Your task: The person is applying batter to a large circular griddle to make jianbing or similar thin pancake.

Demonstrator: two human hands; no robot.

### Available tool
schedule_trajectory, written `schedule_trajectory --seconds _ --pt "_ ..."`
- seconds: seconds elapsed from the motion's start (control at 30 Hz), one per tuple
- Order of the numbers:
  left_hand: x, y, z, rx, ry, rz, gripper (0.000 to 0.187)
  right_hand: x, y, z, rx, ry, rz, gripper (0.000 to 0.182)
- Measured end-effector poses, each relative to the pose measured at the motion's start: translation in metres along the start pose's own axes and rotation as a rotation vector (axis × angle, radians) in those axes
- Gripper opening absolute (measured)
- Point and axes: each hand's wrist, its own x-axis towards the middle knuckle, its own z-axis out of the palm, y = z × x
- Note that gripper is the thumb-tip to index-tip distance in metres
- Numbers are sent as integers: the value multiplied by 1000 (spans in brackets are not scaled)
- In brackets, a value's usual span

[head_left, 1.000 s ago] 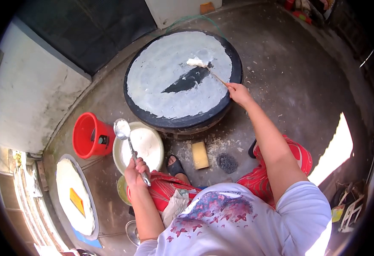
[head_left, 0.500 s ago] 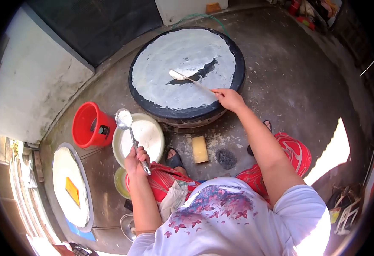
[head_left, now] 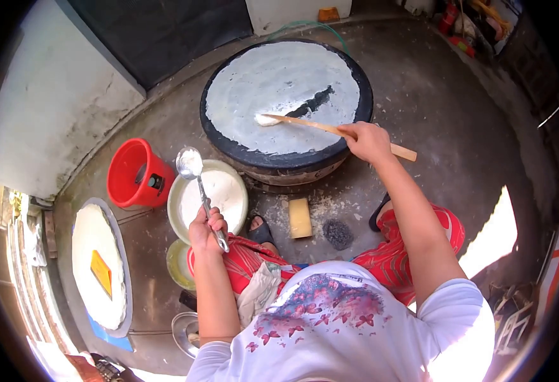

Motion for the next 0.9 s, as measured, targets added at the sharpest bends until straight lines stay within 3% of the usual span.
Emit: schedule_trajectory --seconds 0.03,0.13,0.2,0.27,0.4,0.47,0.57,0.6,0.67,0.77,0.87,0.9 --pt "0 0 -1 22 -8 8 18 -7 -4 5 -3 -3 -3 31" --pt "1 0 -3 35 -18 12 18 -33 -31 44 -52 386 -142 49" --pt "1 1 -2 33 -17 12 18 -47 -49 83 -105 304 -271 44" --pt "0 1 -1 15 -1 -9 19 -57 -59 107 -200 210 -227 45" --pt "-3 2 -2 29 -3 -17 19 -47 -24 87 -303 201 -41 46" --pt "-3 3 -3 63 3 20 18 -47 -17 70 -75 181 135 46" --pt "0 6 -6 42 -1 20 18 -65 -38 75 145 265 14 43" --pt "1 5 -6 32 -6 16 18 -72 -43 80 69 213 -106 42" --pt "0 4 -4 22 2 -6 18 -72 -29 87 -71 227 -145 43" --pt "-2 6 -6 28 8 -24 18 -50 12 77 -193 317 42 45" --pt "-2 4 -3 39 7 -23 19 -47 12 70 19 335 220 42" --pt "-2 3 -3 31 24 -9 20 -55 4 73 69 337 186 42"
